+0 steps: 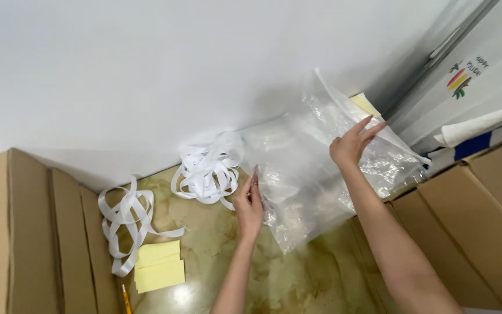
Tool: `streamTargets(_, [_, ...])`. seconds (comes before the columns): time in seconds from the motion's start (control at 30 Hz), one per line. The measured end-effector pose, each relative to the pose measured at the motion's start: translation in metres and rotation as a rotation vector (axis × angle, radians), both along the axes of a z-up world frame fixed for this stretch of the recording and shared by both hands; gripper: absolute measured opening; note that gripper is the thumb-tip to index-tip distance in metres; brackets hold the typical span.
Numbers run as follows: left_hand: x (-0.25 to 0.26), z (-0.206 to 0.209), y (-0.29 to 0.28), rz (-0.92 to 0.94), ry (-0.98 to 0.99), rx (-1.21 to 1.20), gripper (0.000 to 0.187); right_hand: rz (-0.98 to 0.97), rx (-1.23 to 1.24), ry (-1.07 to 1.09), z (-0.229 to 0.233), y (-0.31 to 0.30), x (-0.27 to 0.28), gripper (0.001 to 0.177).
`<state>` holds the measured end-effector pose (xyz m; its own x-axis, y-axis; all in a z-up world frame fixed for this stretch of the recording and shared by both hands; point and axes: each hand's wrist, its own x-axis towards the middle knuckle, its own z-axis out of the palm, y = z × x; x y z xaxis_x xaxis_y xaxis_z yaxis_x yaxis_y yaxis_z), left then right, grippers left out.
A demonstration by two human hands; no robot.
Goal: The person unties a ribbon from a cardboard box, removes a shirt from the box, puts the shirt inside a plastic bag, and then arranges a stack of tied boxes on the floor.
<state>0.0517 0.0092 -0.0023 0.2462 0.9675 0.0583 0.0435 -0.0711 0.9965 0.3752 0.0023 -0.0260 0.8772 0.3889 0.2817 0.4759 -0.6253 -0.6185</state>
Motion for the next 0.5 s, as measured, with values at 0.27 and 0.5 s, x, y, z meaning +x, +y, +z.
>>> streamTargets(0.27, [0.06, -0.083, 0.028, -0.037, 0.065, -0.133, 0.043, -0.213, 0.072, 0.004, -0.037, 0.015, 0.031, 0.119])
streamTargets(0.5, [0.062, -0.096, 0.028, -0.019, 0.237, -0.187, 0.038, 0.029, -0.416, 0.265, -0.088, -0.017, -0.022, 0.089])
